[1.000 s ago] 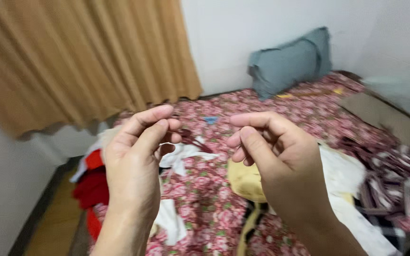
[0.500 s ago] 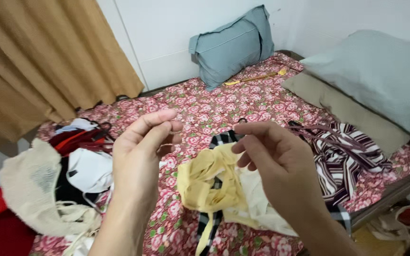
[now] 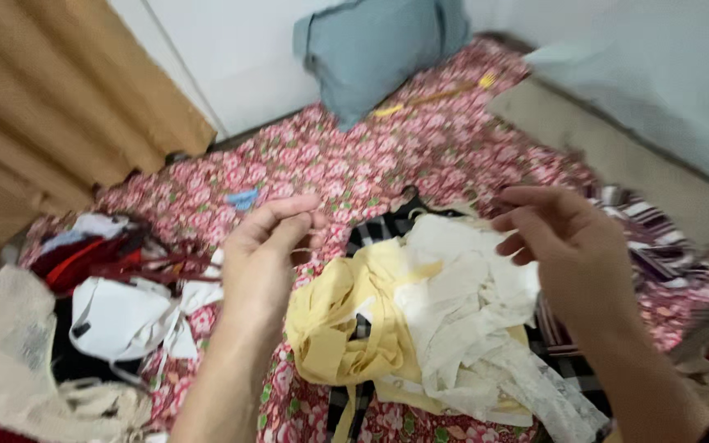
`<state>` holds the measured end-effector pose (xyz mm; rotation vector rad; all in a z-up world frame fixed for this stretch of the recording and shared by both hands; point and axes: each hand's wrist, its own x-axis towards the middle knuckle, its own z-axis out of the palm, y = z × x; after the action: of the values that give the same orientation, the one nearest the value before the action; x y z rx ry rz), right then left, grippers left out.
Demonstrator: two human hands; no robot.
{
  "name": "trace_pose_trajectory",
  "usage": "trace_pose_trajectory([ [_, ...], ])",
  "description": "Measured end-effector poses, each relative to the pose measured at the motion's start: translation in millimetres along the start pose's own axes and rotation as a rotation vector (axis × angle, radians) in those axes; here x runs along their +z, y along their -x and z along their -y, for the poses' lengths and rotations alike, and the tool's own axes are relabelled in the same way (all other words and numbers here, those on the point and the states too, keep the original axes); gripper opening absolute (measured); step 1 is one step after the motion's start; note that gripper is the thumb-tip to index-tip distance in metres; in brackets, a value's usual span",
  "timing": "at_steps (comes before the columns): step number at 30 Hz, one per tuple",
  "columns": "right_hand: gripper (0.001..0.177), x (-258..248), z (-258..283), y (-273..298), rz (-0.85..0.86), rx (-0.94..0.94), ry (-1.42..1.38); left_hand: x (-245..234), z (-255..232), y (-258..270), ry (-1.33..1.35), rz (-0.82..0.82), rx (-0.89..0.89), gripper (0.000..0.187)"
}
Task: The person picks up several garments from a bed, places each on a hanger, and hangs them in a wardrobe. Items handled include an orange shirt, a pink and white top, a denim vest, and a yellow top. The person adjusts each garment on its hanger before placing it on the wardrobe rod.
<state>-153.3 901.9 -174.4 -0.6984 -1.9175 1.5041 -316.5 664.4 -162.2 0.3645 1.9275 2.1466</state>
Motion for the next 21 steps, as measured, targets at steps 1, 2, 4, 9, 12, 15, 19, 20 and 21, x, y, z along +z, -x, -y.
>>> trace_pose_trajectory([
  [1,0.024,0,-11,-11,0.011,0.01,-0.026,3,12,-6,-0.028,-0.007,-0.017,0.02],
  [2,0.024,2,-22,-23,0.021,0.041,-0.009,7,23,-14,-0.054,-0.018,-0.031,0.021],
  [4,0.025,5,-42,-44,0.027,0.095,0.028,16,48,-28,-0.099,-0.047,-0.07,0.021],
  [9,0.026,10,-94,-93,0.158,0.16,0.078,39,132,-69,-0.215,-0.057,-0.219,0.022],
  [12,0.027,10,-133,-114,0.221,0.227,0.152,56,195,-92,-0.121,0.007,-0.086,0.025],
  [15,0.029,12,-177,-128,0.251,0.293,0.185,71,239,-101,-0.253,0.007,-0.201,0.034],
  [19,0.037,15,-237,-142,0.302,0.304,0.272,92,274,-117,-0.593,0.076,-0.266,0.06],
  [20,0.042,14,-253,-143,0.317,0.325,0.31,98,283,-121,-0.652,0.095,-0.261,0.068],
  [21,0.048,14,-267,-145,0.333,0.347,0.348,103,292,-124,-0.711,0.116,-0.255,0.077],
])
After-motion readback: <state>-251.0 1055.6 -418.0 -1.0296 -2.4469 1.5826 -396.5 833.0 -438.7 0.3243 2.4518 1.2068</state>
